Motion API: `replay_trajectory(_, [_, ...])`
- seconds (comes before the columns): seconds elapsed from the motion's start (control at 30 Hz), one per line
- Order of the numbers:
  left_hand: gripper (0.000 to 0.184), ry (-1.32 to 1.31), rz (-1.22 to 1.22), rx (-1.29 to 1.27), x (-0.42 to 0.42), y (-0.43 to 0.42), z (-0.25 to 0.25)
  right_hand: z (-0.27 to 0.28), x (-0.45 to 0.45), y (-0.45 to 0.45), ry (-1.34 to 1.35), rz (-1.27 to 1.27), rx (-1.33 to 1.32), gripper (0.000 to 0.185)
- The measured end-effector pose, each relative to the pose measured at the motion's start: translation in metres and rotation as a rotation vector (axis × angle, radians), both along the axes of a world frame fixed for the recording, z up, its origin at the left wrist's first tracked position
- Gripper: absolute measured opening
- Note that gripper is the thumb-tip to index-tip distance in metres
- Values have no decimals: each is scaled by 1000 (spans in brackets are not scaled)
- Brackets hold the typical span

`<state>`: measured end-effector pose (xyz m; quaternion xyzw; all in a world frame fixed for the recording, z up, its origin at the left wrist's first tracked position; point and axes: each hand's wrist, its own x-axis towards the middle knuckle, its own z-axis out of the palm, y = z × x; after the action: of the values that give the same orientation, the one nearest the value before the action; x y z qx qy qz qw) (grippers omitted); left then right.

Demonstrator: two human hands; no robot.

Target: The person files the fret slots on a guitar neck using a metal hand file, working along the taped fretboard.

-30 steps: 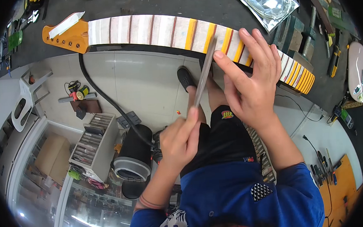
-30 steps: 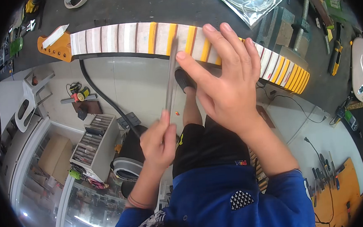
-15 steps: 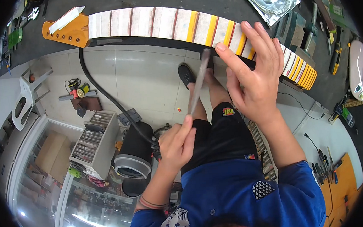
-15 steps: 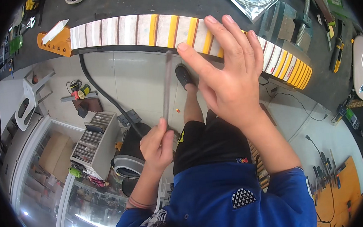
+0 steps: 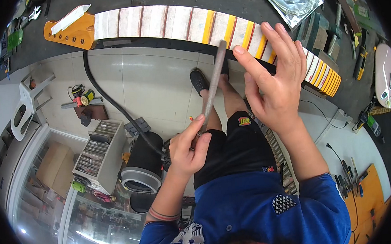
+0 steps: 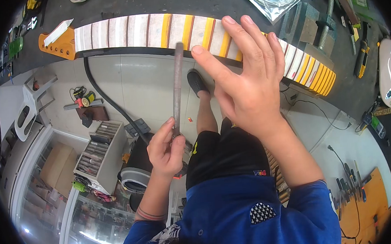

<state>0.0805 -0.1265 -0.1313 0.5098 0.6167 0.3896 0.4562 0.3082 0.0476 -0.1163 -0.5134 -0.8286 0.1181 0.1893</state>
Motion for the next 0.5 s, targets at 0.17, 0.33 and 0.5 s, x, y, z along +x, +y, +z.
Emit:
replay_trajectory(0.17, [52, 22, -33, 89, 9, 18, 11, 3, 1, 0, -3, 3, -23, 73])
replay_trajectory(0.33, [52, 19, 11, 132, 34, 105, 24, 0, 2, 0, 18, 7, -13, 72])
replay_trajectory(0.5, [54, 68, 15, 146, 37, 107, 19, 0, 1, 1, 25, 6, -5, 71])
